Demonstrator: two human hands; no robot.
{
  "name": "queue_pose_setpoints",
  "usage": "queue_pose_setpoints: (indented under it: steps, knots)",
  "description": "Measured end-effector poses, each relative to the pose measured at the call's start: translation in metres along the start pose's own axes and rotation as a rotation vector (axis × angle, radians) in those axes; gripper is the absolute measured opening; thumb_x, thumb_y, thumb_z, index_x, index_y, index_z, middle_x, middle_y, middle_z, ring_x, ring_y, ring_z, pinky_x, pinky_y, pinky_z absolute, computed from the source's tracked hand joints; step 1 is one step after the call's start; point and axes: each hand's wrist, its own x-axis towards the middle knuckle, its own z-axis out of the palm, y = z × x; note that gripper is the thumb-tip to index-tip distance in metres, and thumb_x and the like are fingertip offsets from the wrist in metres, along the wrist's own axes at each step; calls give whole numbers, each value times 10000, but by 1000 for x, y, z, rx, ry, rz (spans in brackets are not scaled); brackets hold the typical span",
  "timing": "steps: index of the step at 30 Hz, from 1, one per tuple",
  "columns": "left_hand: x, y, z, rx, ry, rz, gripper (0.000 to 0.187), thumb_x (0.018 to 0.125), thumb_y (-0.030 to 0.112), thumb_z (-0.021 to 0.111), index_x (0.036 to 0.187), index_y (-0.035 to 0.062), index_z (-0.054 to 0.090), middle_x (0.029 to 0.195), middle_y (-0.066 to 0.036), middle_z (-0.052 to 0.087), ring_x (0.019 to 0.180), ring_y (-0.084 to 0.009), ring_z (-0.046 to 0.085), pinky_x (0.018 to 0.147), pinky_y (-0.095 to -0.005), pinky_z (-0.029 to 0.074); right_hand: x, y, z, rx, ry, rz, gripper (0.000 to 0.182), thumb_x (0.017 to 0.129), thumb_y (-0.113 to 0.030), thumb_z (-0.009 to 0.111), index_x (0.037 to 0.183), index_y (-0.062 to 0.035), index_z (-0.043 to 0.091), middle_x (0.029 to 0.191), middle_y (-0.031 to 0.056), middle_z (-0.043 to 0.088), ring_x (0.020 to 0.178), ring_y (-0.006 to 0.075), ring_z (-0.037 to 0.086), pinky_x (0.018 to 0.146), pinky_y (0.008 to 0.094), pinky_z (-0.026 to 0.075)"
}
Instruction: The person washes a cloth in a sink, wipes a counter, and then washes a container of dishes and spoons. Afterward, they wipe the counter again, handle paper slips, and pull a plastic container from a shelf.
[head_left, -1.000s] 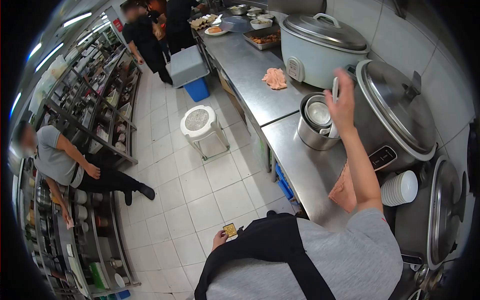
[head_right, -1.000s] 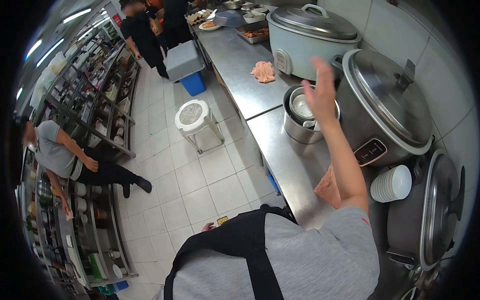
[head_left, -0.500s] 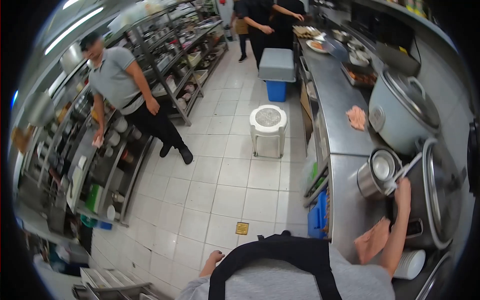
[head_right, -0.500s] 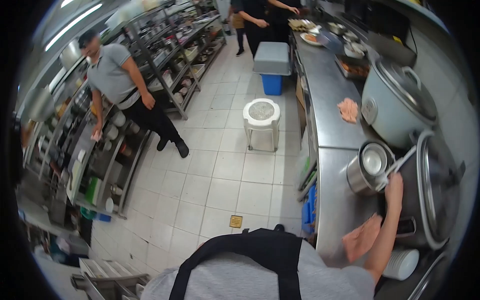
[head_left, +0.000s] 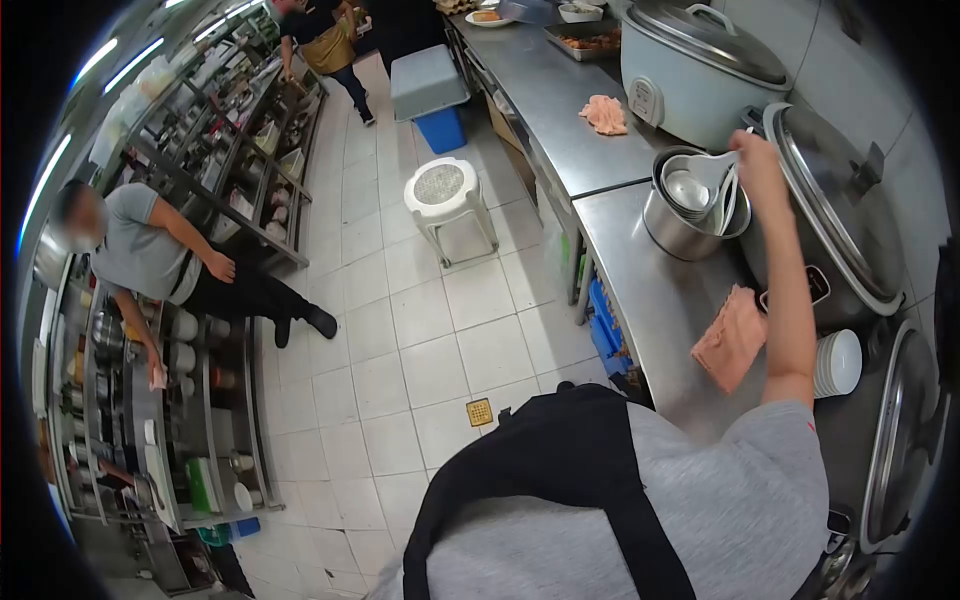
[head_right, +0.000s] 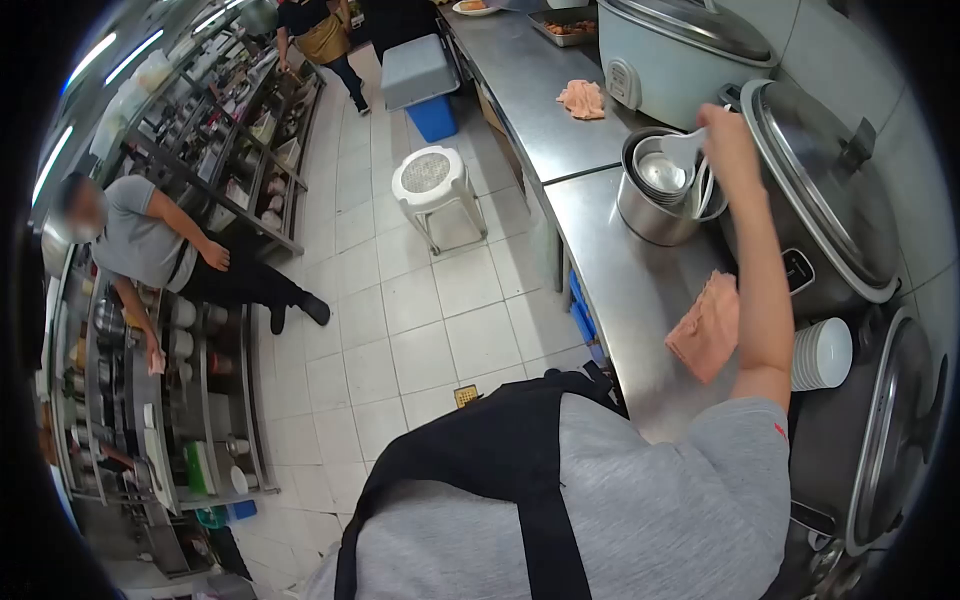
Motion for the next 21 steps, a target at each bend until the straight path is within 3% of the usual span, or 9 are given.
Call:
queue_pose_setpoints:
  steps: [4, 9, 13, 17, 19, 21]
  knots:
    - [-3, 31, -3, -70, 36, 4, 410, 718, 262, 592, 1035, 4, 568, 919, -181, 615, 834, -264, 608, 744, -315, 476, -2, 23, 62, -60, -28, -64, 146, 631, 71, 478, 732, -5, 552, 749, 211, 570, 769, 379, 555, 686, 441, 442]
    - [-6, 47, -8, -346, 82, -44, 394, 737, 239, 582, 1042, -9, 556, 868, -179, 623, 750, -233, 622, 685, -289, 484, 14, 35, 33, 83, -81, -29, 134, 638, 65, 470, 733, 22, 555, 735, 206, 570, 750, 365, 568, 653, 405, 445]
    - [1, 21, 20, -227, 112, 0, 409, 735, 257, 594, 1049, 0, 553, 852, -164, 627, 750, -220, 619, 683, -303, 484, 6, 24, 28, 37, -295, -159, 149, 611, 75, 495, 723, 17, 574, 741, 205, 580, 755, 345, 579, 670, 391, 452]
    - [-10, 4, 28, -66, 26, -22, 411, 735, 261, 595, 1050, 2, 553, 851, -162, 628, 750, -221, 619, 684, -306, 484, -4, 42, 25, 73, -147, -159, 127, 618, 64, 497, 707, 11, 571, 725, 203, 574, 751, 355, 563, 670, 398, 441]
    - [-18, -2, 29, -24, -3, -36, 412, 735, 264, 596, 1051, 3, 553, 850, -161, 628, 750, -221, 619, 684, -307, 484, -12, 26, -22, 3, -139, -54, 114, 629, 51, 499, 717, 6, 555, 752, 190, 571, 751, 353, 551, 638, 409, 423]
    - [-26, -9, 30, -2, -28, -56, 413, 735, 266, 596, 1051, 4, 553, 849, -160, 628, 750, -221, 619, 684, -309, 484, -18, 26, -44, 105, -125, -93, 140, 642, 75, 468, 742, 20, 549, 747, 187, 571, 739, 357, 548, 637, 387, 418]
